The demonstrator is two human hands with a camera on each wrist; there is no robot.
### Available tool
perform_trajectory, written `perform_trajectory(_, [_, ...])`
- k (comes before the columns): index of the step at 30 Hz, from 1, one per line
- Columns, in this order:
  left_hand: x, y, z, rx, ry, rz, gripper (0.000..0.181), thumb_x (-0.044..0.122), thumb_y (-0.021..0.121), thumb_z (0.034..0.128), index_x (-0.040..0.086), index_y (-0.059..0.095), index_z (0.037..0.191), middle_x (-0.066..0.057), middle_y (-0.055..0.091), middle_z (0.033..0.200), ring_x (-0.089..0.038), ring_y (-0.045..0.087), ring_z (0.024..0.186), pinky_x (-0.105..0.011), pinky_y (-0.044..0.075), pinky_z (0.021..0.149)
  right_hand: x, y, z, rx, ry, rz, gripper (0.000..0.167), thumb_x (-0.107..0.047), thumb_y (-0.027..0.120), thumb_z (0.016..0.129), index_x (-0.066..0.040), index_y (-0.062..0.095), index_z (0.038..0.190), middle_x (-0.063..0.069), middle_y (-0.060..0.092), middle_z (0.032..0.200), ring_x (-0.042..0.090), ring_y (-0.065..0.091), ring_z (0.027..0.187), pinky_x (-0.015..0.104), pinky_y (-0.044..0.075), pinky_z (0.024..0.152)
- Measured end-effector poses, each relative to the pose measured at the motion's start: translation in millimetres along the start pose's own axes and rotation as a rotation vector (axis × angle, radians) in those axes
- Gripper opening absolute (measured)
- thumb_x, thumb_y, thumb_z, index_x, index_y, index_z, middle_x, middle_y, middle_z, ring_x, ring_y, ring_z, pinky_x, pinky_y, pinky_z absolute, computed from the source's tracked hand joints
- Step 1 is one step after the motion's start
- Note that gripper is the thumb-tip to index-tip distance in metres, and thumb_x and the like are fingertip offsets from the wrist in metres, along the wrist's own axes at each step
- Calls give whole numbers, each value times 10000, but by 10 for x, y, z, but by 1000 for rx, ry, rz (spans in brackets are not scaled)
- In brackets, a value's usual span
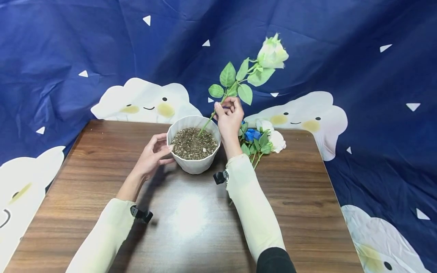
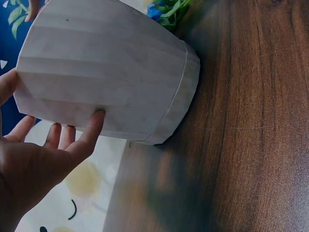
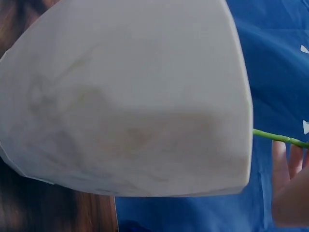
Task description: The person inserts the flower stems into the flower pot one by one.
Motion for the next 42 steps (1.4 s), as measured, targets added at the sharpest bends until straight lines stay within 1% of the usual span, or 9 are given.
perform_trajectory(7, [13, 4, 7, -1, 2, 8, 580, 57, 655, 962, 52, 376, 1470, -227, 459, 1393, -234, 580, 1112, -617, 533, 936, 36, 116, 51, -85, -68, -162, 252, 92, 689, 907, -101, 539, 968, 8, 557, 847, 119, 595, 672, 293, 586, 579])
perform_trajectory(11, [22, 12, -1, 0, 1, 8, 582, 63, 658, 960, 53, 379, 1470, -231, 456, 1388, -224, 583, 1103, -656, 502, 955, 96, 169, 55, -122, -84, -222, 237, 84, 689, 907, -89, 539, 968, 0, 553, 840, 96, 575, 666, 295, 577, 573])
perform_trajectory(18, [16, 23, -6, -5, 6, 10, 578, 58, 651, 963, 51, 377, 1471, -242, 450, 1390, -227, 577, 1104, -665, 495, 957, 212, 193, 58, -190, -115, -288, 187, 111, 689, 888, 3, 552, 954, 12, 546, 829, 79, 560, 649, 202, 535, 567])
perform_trajectory(21, [18, 21, -4, -5, 7, 10, 576, 56, 651, 963, 51, 378, 1471, -243, 449, 1392, -241, 574, 1116, -662, 497, 955, 226, 215, 53, -227, -128, -300, 169, 99, 691, 891, 28, 562, 973, 10, 553, 829, 80, 573, 659, 203, 548, 567])
perform_trajectory(24, [20, 21, -2, -5, 12, 6, 580, 60, 655, 960, 52, 381, 1470, -244, 445, 1394, -249, 570, 1124, -660, 502, 950, 242, 240, 45, -258, -120, -297, 166, 91, 684, 906, 53, 569, 1019, 16, 569, 833, 128, 594, 675, 223, 559, 553])
perform_trajectory(28, [12, 14, -8, -3, 14, 8, 591, 60, 658, 957, 56, 380, 1478, -246, 440, 1394, -244, 572, 1117, -632, 523, 939, 307, 261, 29, -278, -95, -286, 182, 111, 640, 921, 92, 585, 1094, 98, 621, 885, 182, 612, 729, 218, 535, 575])
perform_trajectory(32, [2, 8, -19, -3, 8, 11, 594, 55, 653, 960, 67, 381, 1488, -245, 439, 1398, -235, 579, 1108, -606, 538, 931, 384, 258, 18, -293, -84, -291, 189, 134, 611, 922, 119, 598, 1109, 163, 636, 922, 142, 593, 734, 219, 503, 578])
perform_trajectory(38, [13, 21, -16, -6, 14, 3, 589, 58, 655, 958, 79, 393, 1486, -243, 445, 1392, -232, 587, 1096, -584, 556, 910, 406, 264, 15, -315, -149, -361, 147, 116, 642, 910, 97, 599, 1049, 146, 628, 876, 127, 585, 725, 205, 505, 614])
perform_trajectory(42, [15, 15, -10, -4, 15, -2, 587, 52, 654, 956, 77, 396, 1483, -244, 444, 1396, -239, 588, 1095, -584, 558, 906, 416, 279, 4, -340, -169, -512, 149, 50, 680, 916, 46, 608, 1047, 148, 642, 909, 143, 601, 769, 214, 508, 684])
Point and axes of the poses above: each hand's wrist, its own z-axis towards the middle knuckle, its own y-axis out of the palm, x = y × z, the point moved 2 cm from there along z, towards the middle knuckle
